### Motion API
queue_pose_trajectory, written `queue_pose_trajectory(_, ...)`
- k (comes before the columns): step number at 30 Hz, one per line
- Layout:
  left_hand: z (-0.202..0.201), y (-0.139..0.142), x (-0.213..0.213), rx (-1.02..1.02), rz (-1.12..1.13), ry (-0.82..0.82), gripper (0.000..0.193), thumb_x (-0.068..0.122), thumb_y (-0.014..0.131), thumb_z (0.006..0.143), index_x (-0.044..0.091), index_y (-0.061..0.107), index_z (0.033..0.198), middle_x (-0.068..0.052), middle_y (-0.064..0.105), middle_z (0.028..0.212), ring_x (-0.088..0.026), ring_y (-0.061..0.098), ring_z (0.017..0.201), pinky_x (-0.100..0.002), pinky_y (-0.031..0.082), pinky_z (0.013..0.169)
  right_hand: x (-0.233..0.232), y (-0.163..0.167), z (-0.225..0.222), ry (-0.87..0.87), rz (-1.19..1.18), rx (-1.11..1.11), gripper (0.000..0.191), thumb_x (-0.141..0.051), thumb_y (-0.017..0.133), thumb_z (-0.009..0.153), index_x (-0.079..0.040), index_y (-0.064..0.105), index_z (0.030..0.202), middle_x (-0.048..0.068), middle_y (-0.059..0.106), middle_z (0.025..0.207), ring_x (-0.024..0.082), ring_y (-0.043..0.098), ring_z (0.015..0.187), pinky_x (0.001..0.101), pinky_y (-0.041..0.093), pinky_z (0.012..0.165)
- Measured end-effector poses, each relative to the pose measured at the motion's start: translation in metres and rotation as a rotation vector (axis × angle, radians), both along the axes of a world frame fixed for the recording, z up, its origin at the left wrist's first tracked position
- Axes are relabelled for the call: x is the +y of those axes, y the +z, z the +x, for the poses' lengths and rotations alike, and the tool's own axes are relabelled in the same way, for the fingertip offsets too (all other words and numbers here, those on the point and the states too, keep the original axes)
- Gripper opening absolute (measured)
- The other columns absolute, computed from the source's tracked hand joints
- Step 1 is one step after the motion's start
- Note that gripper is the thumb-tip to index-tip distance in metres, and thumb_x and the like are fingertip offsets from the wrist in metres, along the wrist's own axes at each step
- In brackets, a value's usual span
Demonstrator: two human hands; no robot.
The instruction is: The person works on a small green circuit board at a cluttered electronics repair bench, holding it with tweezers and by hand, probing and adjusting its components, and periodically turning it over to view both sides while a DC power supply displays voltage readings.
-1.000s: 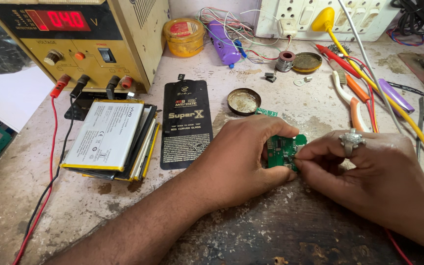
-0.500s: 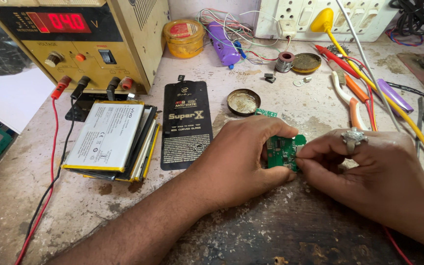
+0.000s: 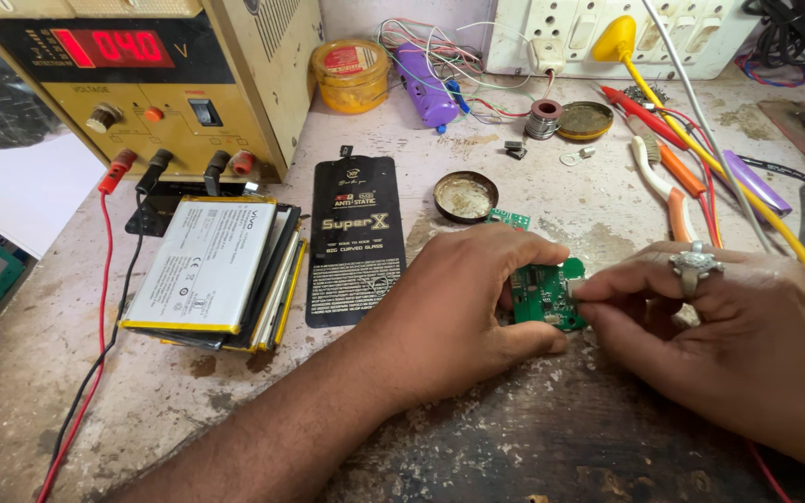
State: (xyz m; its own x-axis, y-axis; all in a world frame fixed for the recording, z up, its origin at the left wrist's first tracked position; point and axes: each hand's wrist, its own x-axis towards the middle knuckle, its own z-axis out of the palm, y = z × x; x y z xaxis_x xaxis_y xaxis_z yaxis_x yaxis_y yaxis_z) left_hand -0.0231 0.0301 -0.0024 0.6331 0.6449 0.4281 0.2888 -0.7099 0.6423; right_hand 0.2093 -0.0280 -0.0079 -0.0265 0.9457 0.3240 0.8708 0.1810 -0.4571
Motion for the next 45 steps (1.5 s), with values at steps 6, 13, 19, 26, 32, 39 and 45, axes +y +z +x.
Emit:
queue_pose_trajectory(6,0.0018,0.004,-0.0014,0.03,-0.06,0.014,0.06,0.026,0.087,0.071,0.008,0.069,0.125,-0.008,0.071,0.105,-0.018,0.073,0.08,-0.033,0.06,0.075,-0.0016,-0.0039,0.002,0.21,0.157,0.031,0.018,-0.016,0.082,0.081,-0.01,0.082,0.098,-0.001,0.071,0.082,0.006,0.065,0.065,0.0213,0.054,0.052)
queue_pose_trajectory(13,0.0017,0.005,-0.0006,0.039,-0.068,0.019,0.064,0.025,0.089,0.067,0.009,0.07,0.126,-0.008,0.072,0.1,-0.017,0.073,0.078,-0.033,0.059,0.074,0.0031,-0.0054,0.003,0.125,0.091,0.014,0.024,-0.022,0.085,0.078,-0.011,0.085,0.1,-0.001,0.077,0.078,0.005,0.071,0.067,0.0211,0.06,0.06)
queue_pose_trajectory(19,0.0025,0.0039,0.0001,0.029,-0.059,0.017,0.063,0.024,0.089,0.068,0.008,0.07,0.126,-0.008,0.072,0.102,-0.018,0.073,0.078,-0.033,0.059,0.074,0.0069,-0.0033,0.0016,0.106,0.09,-0.016,0.023,-0.024,0.084,0.077,-0.011,0.084,0.096,-0.001,0.079,0.072,0.005,0.071,0.064,0.0218,0.059,0.059)
queue_pose_trajectory(26,0.0036,0.0058,-0.0009,0.044,-0.093,0.032,0.062,0.023,0.087,0.069,0.009,0.069,0.127,-0.008,0.073,0.106,-0.016,0.074,0.081,-0.033,0.06,0.077,0.006,-0.0035,-0.001,0.075,0.05,0.007,0.023,-0.023,0.084,0.077,-0.011,0.085,0.096,0.0,0.077,0.076,0.006,0.071,0.066,0.0228,0.06,0.062)
queue_pose_trajectory(32,0.0037,0.0069,-0.0007,0.059,-0.096,0.042,0.063,0.024,0.088,0.068,0.01,0.069,0.126,-0.008,0.073,0.106,-0.017,0.073,0.081,-0.033,0.059,0.077,0.0051,-0.0035,-0.0007,0.019,-0.016,0.026,0.021,-0.022,0.083,0.078,-0.009,0.085,0.095,0.001,0.077,0.075,0.008,0.071,0.064,0.0237,0.061,0.061)
queue_pose_trajectory(39,0.0027,0.0013,0.0007,-0.009,0.042,0.019,0.061,0.025,0.09,0.068,0.007,0.071,0.124,-0.01,0.073,0.105,-0.02,0.073,0.09,-0.035,0.058,0.083,0.0065,-0.0022,0.0005,0.133,0.052,0.014,0.022,-0.023,0.082,0.081,-0.009,0.084,0.097,0.0,0.077,0.076,0.006,0.071,0.065,0.0216,0.06,0.06)
queue_pose_trajectory(45,0.0027,0.0002,0.0013,0.029,-0.067,0.032,0.061,0.025,0.088,0.068,0.009,0.07,0.125,-0.009,0.073,0.105,-0.019,0.074,0.084,-0.034,0.06,0.08,0.0059,0.0002,-0.0017,0.124,0.049,0.003,0.021,-0.023,0.082,0.08,-0.009,0.084,0.096,0.0,0.076,0.074,0.006,0.071,0.064,0.0226,0.06,0.059)
